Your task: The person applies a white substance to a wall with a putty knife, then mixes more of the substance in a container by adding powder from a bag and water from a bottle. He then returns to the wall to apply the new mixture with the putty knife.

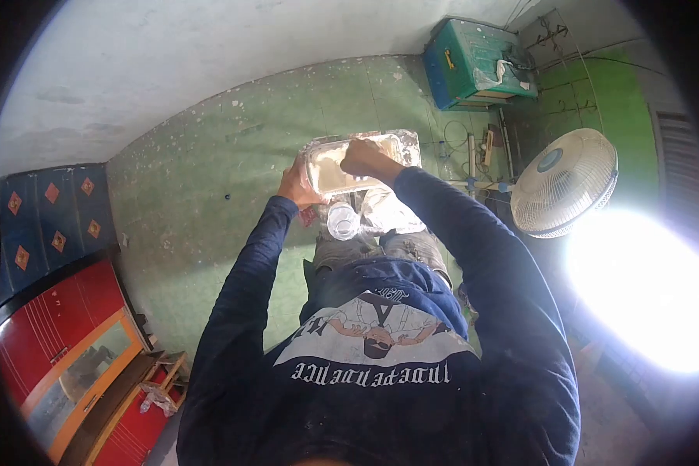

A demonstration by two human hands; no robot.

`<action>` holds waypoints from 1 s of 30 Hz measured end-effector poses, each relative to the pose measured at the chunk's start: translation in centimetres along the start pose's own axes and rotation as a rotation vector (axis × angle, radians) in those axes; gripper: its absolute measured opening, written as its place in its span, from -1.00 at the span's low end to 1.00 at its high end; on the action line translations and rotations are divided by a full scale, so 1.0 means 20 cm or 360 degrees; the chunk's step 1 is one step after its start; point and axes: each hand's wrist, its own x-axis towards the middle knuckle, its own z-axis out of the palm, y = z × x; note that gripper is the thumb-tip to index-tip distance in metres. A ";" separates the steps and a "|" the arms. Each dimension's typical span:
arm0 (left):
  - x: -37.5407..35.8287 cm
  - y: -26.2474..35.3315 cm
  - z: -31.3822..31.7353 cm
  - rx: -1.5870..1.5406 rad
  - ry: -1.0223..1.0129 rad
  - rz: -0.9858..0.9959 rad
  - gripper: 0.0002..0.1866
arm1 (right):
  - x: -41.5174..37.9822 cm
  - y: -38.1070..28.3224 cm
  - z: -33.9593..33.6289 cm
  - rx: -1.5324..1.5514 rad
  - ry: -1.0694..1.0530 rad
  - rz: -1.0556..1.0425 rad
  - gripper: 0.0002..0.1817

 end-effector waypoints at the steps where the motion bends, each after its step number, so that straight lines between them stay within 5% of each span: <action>1: 0.00 0.00 0.00 -0.0052 0.0016 0.0007 0.26 | -0.07 -0.27 -0.12 -0.0254 0.0066 0.0425 -0.69; 2: 0.00 0.00 0.00 -0.0102 0.0031 0.0015 0.25 | -0.11 -0.41 -0.18 -0.0505 0.0130 0.0852 -0.58; 7: 0.01 -0.04 0.04 0.0062 0.0030 0.0031 0.23 | -0.13 -0.41 -0.09 -0.0376 0.0129 0.0421 -0.61; 13: 0.01 -0.04 0.04 -0.0018 -0.0006 -0.0046 0.23 | -0.05 -0.34 0.05 0.0267 0.0387 0.0451 -0.59; 22: 0.00 -0.01 0.02 0.0037 0.0026 -0.0001 0.26 | -0.19 -0.29 -0.09 0.0219 0.0305 0.0521 -0.44; 30: 0.02 -0.04 0.03 0.0031 0.0041 0.0046 0.22 | -0.35 -0.33 -0.10 -0.0658 0.0230 0.0530 -0.57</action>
